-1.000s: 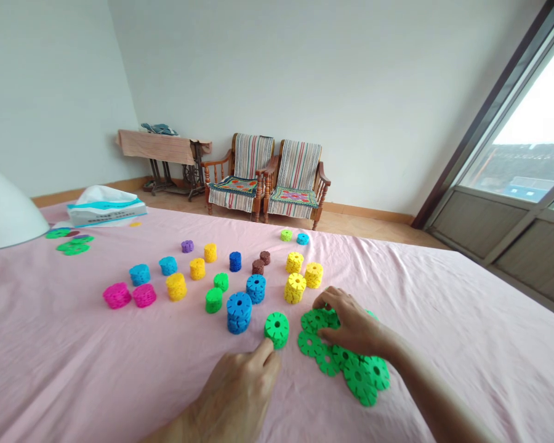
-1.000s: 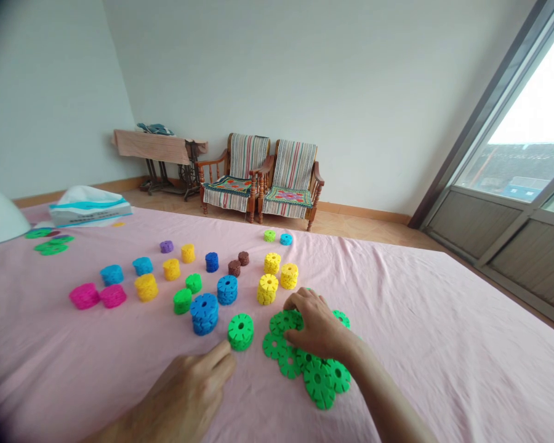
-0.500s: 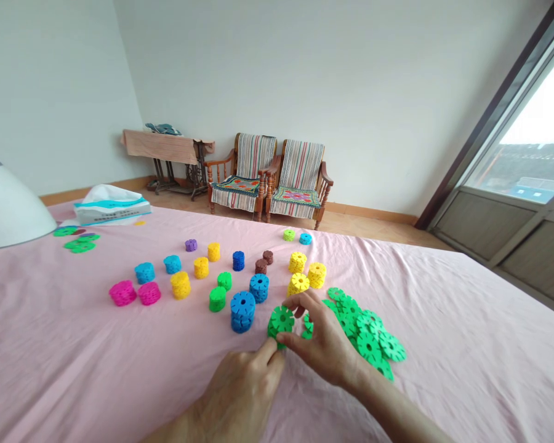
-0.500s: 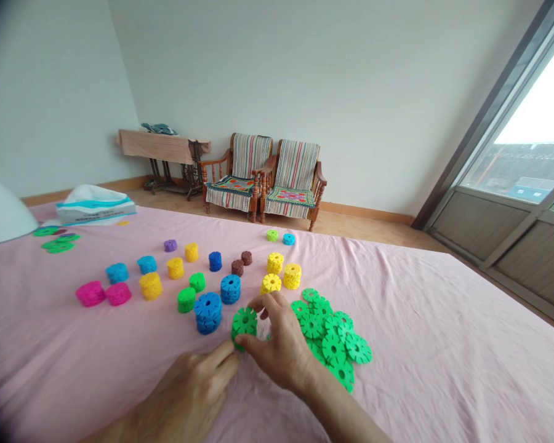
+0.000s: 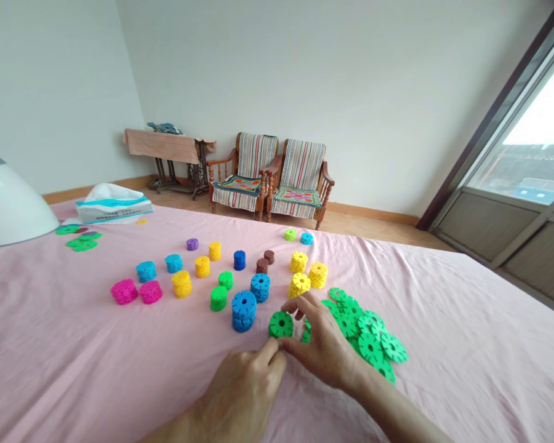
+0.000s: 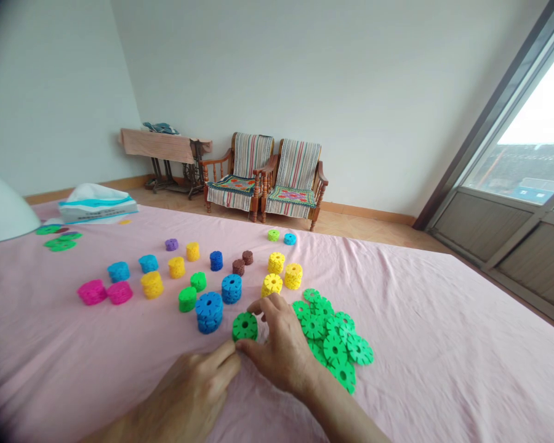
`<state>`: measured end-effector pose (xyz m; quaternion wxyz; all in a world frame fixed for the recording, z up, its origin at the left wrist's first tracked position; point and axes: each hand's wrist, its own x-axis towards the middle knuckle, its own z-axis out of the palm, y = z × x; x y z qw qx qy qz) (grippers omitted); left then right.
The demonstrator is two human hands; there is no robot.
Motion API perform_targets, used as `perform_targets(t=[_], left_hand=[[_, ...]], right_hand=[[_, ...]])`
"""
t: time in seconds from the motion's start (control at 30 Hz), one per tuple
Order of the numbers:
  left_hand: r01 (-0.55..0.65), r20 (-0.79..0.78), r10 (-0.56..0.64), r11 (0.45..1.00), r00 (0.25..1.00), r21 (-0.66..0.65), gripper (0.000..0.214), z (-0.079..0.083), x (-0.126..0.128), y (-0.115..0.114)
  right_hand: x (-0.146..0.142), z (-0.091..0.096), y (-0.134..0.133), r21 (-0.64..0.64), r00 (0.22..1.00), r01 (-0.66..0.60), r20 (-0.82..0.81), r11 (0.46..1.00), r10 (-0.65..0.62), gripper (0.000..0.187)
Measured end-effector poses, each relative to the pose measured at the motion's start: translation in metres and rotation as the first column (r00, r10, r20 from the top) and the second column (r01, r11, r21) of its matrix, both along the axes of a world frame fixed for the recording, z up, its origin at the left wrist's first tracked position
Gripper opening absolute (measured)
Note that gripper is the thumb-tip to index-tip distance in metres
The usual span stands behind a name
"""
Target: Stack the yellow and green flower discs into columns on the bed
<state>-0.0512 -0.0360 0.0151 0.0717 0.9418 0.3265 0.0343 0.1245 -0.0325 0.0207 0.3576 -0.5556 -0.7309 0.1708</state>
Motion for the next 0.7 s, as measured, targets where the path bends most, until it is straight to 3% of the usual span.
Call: perform_targets(t=[0.13, 0.23, 0.3, 0.47, 0.7], left_hand=[[0.016, -0.018, -0.016, 1.0, 1.0, 0.007, 0.036, 0.004, 0.001, 0.0], [0.027, -0.05, -0.026, 0.999, 0.998, 0.018, 0.035, 0.009, 0.002, -0.001], [0.046, -0.063, -0.045, 0.999, 0.997, 0.017, 0.032, 0.01, 0.002, -0.001], [0.064, -0.079, -0.064, 0.998, 0.995, -0.006, 0.026, 0.005, 0.001, 0.001], [0.065, -0.08, -0.066, 0.998, 0.995, -0.017, 0.025, 0.003, 0.0, 0.001]], right_hand=[[0.005, 0.009, 0.0, 0.014, 1.0, 0.0, -0.021, 1.0, 0.001, 0.034], [0.019, 0.019, 0.001, 0.026, 0.999, 0.036, -0.023, 0.999, -0.035, 0.018], [0.032, 0.021, 0.003, 0.01, 0.997, 0.045, 0.061, 0.999, -0.045, 0.014], [0.06, 0.015, 0.002, -0.086, 0.923, -0.015, 0.382, 0.996, 0.047, 0.041], [0.06, 0.017, 0.003, -0.183, 0.887, -0.066, 0.44, 0.981, 0.142, 0.051]])
